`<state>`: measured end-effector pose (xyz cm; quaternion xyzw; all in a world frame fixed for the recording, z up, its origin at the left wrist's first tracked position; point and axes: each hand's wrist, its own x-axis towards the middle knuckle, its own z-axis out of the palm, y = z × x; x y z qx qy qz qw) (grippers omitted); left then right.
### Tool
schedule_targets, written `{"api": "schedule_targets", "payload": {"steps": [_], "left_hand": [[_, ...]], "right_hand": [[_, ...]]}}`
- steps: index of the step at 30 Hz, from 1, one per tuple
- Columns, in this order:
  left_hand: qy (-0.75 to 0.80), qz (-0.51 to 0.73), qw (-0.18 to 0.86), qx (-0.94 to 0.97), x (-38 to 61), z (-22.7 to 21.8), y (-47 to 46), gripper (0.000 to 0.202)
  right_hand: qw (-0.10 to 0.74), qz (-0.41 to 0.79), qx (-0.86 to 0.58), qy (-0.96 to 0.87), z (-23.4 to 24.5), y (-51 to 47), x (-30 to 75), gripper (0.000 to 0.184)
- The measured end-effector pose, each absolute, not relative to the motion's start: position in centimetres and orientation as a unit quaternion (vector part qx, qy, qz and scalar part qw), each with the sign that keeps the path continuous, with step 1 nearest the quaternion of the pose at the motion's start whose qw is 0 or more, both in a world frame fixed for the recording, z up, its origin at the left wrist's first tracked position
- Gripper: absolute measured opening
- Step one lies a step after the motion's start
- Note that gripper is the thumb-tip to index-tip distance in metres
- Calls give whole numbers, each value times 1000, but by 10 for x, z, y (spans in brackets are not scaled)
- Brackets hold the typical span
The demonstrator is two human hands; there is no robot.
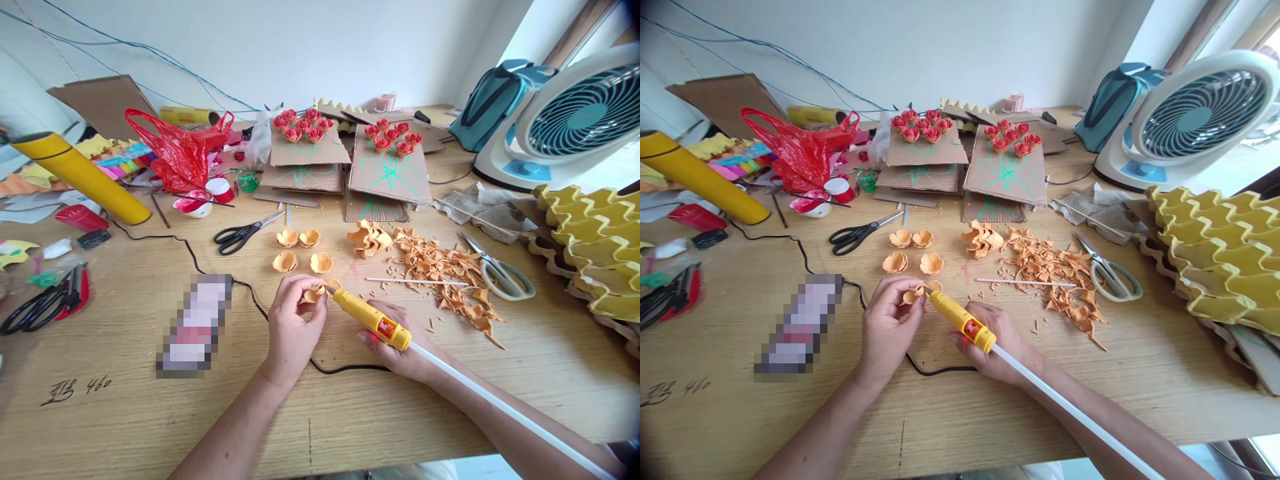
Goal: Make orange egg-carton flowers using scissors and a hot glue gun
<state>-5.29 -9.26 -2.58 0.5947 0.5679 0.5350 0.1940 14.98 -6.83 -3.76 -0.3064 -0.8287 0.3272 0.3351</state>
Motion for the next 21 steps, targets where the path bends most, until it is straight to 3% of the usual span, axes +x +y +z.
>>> {"api": "schedule_targets", "payload": {"steps": [21], "left_hand": [[569, 548, 221, 572, -55, -28, -92, 16]], "right_hand": [[324, 336, -321, -824, -36, -69, 150, 31]]}}
